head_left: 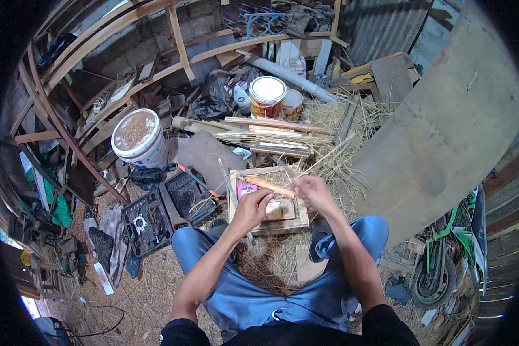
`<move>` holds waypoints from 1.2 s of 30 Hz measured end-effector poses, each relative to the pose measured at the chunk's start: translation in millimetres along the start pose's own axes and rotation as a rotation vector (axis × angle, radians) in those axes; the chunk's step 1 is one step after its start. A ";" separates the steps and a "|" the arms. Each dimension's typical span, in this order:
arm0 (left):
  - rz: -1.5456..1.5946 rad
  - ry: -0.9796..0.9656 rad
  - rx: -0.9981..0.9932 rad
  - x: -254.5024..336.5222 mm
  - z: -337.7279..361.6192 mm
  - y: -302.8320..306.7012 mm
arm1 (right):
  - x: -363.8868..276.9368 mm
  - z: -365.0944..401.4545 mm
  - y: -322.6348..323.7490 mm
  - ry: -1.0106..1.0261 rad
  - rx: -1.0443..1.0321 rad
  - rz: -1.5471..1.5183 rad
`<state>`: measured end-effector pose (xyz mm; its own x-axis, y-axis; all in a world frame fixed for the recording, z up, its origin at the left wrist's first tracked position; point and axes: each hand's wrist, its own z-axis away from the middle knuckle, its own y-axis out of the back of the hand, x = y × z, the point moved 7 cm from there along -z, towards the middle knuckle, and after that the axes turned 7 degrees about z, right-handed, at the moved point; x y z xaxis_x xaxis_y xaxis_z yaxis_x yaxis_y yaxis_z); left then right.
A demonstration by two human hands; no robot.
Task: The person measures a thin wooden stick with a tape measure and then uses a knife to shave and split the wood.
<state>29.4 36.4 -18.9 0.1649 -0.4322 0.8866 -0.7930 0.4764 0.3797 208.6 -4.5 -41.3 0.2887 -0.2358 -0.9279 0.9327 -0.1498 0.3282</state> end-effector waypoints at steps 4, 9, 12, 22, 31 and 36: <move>-0.027 -0.030 0.023 1.8 -2.3 -0.9 | -0.7 1.2 3.0 0.044 0.074 0.030; -0.034 -0.192 0.085 6.2 -5.7 -6.0 | 14.3 -7.6 -21.5 -0.002 -0.141 -0.058; -0.040 -0.142 0.068 5.4 -5.5 -4.7 | 7.8 -8.9 -9.3 0.063 -0.029 0.062; -0.017 0.074 0.039 -24.9 3.2 25.8 | 33.3 -6.9 28.4 0.053 0.132 0.039; 0.038 -0.029 -0.042 4.5 -0.7 2.3 | 0.4 -0.1 -9.8 -0.029 -0.087 -0.441; 0.061 0.002 -0.079 -4.9 -2.2 -3.4 | 2.9 -0.2 0.4 -0.051 -0.035 -0.438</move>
<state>32.5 38.5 -23.9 0.1190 -0.3986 0.9094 -0.7527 0.5611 0.3444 209.9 -5.1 -43.9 -0.1460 -0.2041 -0.9680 0.9717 -0.2133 -0.1015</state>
